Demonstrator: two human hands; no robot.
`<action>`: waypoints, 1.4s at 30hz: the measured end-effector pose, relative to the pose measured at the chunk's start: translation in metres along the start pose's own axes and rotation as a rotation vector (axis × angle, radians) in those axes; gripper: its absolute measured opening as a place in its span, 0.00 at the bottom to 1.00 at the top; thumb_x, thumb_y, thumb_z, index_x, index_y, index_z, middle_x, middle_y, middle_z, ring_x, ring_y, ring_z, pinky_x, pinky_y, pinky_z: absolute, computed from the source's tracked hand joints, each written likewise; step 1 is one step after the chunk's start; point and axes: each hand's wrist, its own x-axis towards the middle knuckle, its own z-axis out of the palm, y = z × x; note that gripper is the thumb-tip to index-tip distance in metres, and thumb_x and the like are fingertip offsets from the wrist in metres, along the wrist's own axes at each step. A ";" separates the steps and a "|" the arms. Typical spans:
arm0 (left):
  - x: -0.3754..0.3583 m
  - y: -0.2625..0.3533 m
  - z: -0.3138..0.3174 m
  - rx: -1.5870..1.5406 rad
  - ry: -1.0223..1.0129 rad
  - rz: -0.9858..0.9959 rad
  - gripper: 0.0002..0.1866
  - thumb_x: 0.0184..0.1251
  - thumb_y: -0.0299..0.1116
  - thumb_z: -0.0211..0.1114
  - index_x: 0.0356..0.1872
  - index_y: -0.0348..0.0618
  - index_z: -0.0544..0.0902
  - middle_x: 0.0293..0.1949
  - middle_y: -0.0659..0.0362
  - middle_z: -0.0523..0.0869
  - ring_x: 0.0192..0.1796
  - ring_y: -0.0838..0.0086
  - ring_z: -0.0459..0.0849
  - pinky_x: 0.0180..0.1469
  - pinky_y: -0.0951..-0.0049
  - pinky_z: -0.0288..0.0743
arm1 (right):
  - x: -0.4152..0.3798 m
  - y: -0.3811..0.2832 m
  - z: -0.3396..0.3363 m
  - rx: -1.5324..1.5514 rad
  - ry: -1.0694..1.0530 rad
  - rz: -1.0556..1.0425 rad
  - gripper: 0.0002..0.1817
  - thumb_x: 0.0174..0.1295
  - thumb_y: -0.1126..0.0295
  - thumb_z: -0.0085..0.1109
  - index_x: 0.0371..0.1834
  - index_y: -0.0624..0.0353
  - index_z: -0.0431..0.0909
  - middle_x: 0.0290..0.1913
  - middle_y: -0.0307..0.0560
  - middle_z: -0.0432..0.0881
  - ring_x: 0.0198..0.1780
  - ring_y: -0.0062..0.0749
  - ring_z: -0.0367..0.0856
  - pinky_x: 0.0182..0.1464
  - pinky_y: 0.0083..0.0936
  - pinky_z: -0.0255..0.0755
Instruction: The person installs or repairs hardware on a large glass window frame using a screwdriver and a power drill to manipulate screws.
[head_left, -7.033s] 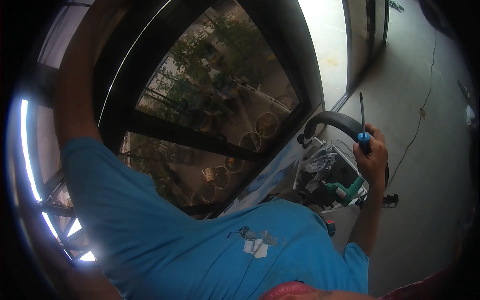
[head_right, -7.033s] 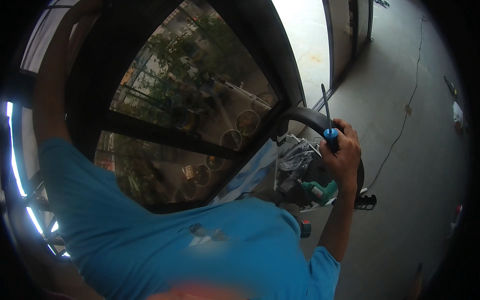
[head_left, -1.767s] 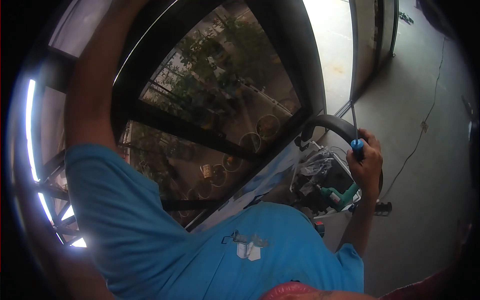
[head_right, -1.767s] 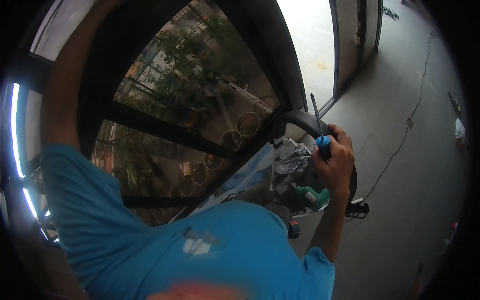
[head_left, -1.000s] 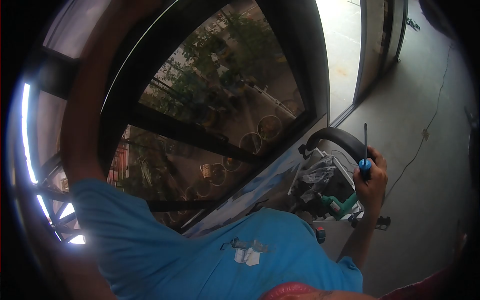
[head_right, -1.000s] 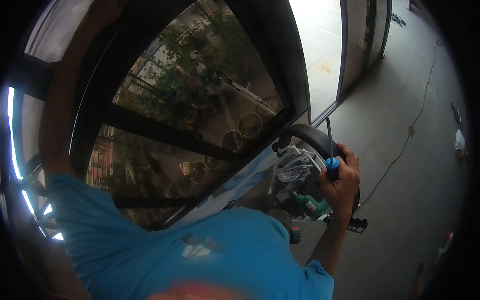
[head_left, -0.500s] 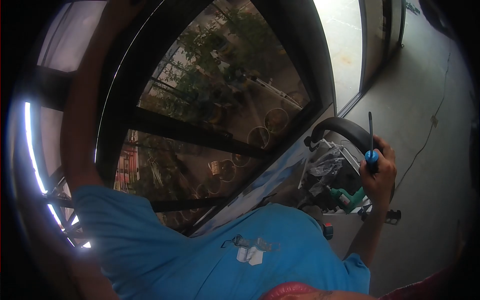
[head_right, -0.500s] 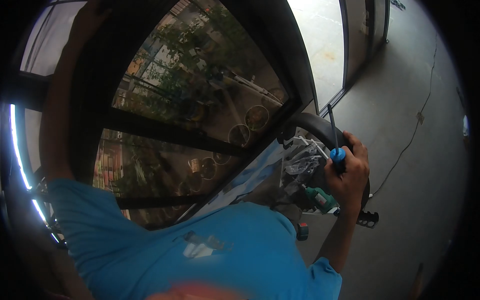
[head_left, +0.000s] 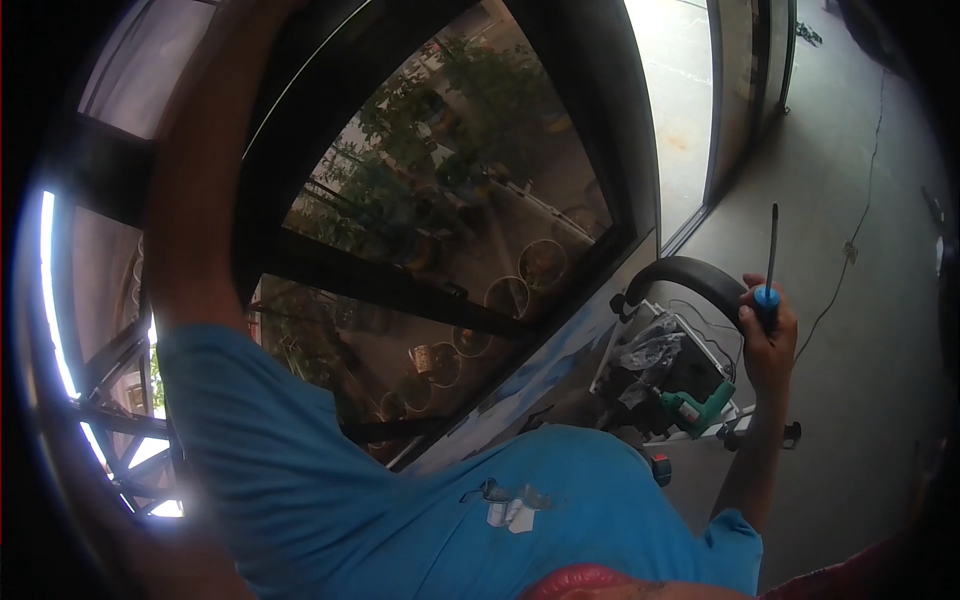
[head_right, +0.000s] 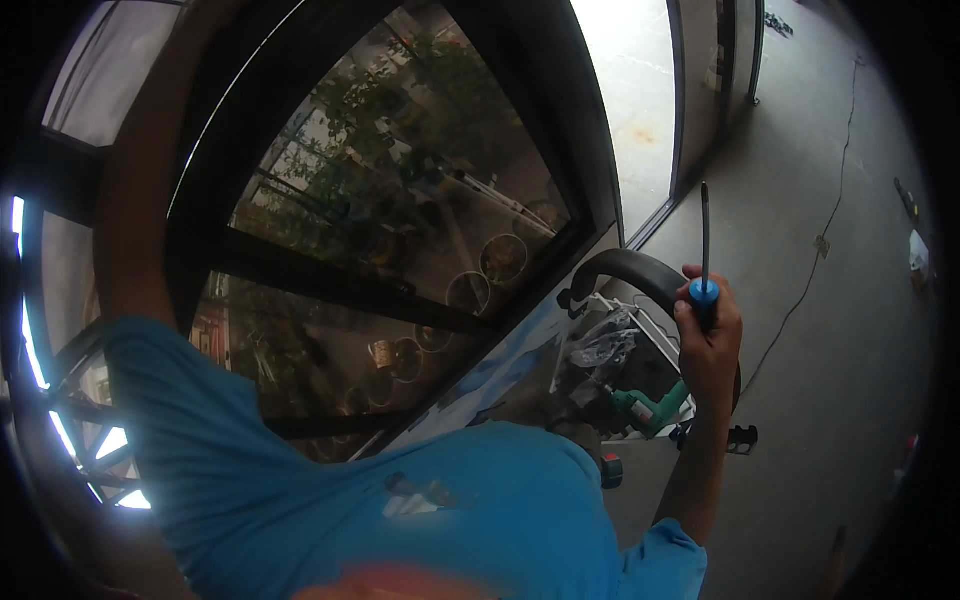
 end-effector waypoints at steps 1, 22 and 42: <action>0.003 -0.004 0.005 -0.009 0.065 -0.012 0.20 0.68 0.47 0.61 0.29 0.36 0.81 0.23 0.56 0.79 0.30 0.67 0.76 0.36 0.62 0.70 | 0.011 -0.012 0.009 -0.002 0.008 -0.001 0.06 0.60 0.76 0.55 0.39 0.65 0.76 0.47 0.51 0.80 0.48 0.32 0.81 0.50 0.29 0.74; 0.001 -0.042 0.011 -0.675 0.484 0.086 0.18 0.77 0.44 0.51 0.34 0.43 0.82 0.22 0.68 0.71 0.24 0.84 0.66 0.28 0.79 0.59 | 0.305 -0.286 0.279 0.754 -0.238 -0.268 0.10 0.52 0.68 0.69 0.30 0.65 0.81 0.22 0.46 0.81 0.21 0.28 0.79 0.24 0.27 0.71; -0.007 -0.047 -0.007 -1.094 0.280 -0.058 0.13 0.75 0.32 0.53 0.54 0.37 0.77 0.43 0.55 0.81 0.48 0.68 0.81 0.53 0.69 0.75 | 0.329 -0.320 0.300 0.247 -0.250 -0.214 0.16 0.53 0.60 0.65 0.35 0.63 0.83 0.30 0.48 0.85 0.32 0.33 0.85 0.38 0.29 0.79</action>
